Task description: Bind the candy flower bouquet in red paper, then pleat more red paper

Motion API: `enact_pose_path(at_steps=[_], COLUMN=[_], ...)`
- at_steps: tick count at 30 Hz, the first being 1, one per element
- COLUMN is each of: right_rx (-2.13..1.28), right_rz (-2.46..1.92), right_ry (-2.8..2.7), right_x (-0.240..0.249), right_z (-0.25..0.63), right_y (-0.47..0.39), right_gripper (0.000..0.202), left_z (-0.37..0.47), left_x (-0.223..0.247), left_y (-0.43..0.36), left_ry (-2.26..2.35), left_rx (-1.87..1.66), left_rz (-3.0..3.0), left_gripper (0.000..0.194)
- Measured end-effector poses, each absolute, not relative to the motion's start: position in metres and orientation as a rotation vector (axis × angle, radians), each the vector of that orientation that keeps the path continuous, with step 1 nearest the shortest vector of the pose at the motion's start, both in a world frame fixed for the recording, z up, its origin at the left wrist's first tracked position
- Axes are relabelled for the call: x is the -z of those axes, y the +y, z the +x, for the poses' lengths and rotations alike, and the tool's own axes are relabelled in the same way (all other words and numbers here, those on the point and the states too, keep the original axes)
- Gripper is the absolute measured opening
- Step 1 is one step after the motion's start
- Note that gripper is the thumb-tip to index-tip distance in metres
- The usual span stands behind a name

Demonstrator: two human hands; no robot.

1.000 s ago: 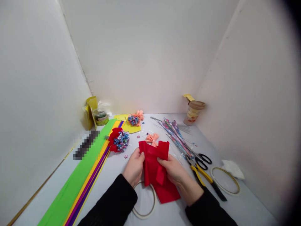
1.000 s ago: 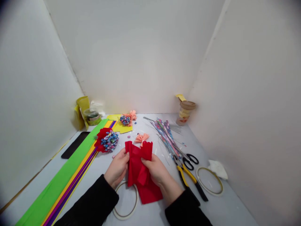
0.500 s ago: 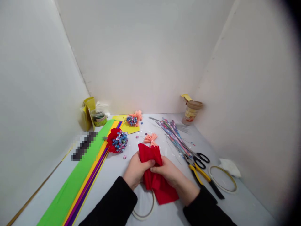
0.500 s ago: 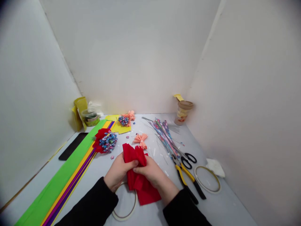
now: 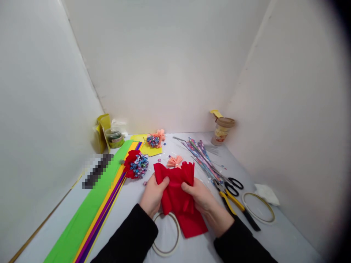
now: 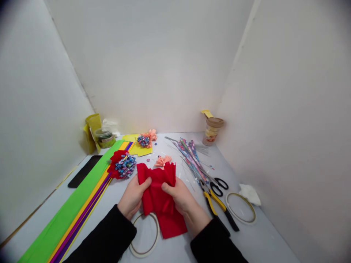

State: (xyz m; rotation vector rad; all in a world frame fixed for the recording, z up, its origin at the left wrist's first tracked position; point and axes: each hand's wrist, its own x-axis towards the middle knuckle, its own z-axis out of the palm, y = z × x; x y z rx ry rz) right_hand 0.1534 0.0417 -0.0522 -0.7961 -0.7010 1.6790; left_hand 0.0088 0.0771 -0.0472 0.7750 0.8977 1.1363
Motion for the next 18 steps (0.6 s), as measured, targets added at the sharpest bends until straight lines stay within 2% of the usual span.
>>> enact_pose_path(at_steps=[3, 9, 18], right_rx=[-1.684, -1.558, -1.623], right_rz=[-0.782, -0.926, -0.876], right_ry=[-0.761, -0.618, -0.682], right_x=[0.052, 0.061, 0.060], right_z=[0.149, 0.146, 0.142], right_y=[0.040, 0.044, 0.041], right_gripper=[0.050, 0.033, 0.037], left_z=[0.010, 0.013, 0.015], left_x=[0.044, 0.040, 0.043], left_y=[0.073, 0.068, 0.067], left_ry=[0.833, 0.829, 0.841], left_rx=[-1.064, -0.955, -1.024], left_rz=[0.814, 0.863, 0.831], left_gripper=[0.046, 0.039, 0.037])
